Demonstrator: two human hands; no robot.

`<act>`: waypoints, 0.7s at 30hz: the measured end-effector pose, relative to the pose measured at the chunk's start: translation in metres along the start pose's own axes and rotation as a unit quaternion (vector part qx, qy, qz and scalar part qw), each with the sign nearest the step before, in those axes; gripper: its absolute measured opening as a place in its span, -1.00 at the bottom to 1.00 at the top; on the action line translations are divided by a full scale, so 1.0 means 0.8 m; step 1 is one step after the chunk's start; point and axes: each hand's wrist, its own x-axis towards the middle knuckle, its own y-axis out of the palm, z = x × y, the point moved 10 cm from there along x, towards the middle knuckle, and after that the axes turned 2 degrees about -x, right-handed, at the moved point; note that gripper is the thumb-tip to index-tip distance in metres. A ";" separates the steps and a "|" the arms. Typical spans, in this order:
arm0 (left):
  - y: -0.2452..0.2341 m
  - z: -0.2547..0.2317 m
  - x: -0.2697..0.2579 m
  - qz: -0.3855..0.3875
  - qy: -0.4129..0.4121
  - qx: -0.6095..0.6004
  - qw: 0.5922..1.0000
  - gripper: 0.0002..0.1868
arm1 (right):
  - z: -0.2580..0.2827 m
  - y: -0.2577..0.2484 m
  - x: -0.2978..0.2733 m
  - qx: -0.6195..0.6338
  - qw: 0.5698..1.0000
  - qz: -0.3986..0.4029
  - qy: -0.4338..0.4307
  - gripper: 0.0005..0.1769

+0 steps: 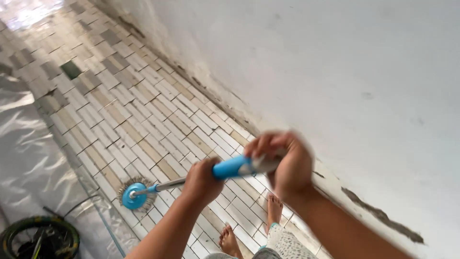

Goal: Mopping a tiled floor with a spin mop.

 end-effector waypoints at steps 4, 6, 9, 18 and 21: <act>-0.013 -0.123 0.021 -0.003 0.056 -0.015 0.998 -0.79 | 0.126 -0.005 0.022 -0.006 0.998 -0.005 -0.057 -0.73; -0.013 -0.196 0.020 0.075 0.080 -0.049 0.993 -0.75 | 0.204 -0.013 0.018 -0.060 0.987 -0.061 -0.137 -0.80; -0.001 -0.244 0.020 0.140 0.070 -0.077 0.985 -0.70 | 0.262 -0.001 0.001 -0.150 0.963 -0.097 -0.203 -0.79; 0.018 -0.186 0.023 0.092 0.010 -0.076 0.993 -0.73 | 0.213 -0.032 0.026 -0.036 0.977 -0.092 -0.188 -0.78; 0.015 -0.111 -0.001 0.080 -0.006 -0.094 0.992 -0.70 | 0.133 -0.029 0.013 0.012 0.983 -0.126 -0.129 -0.79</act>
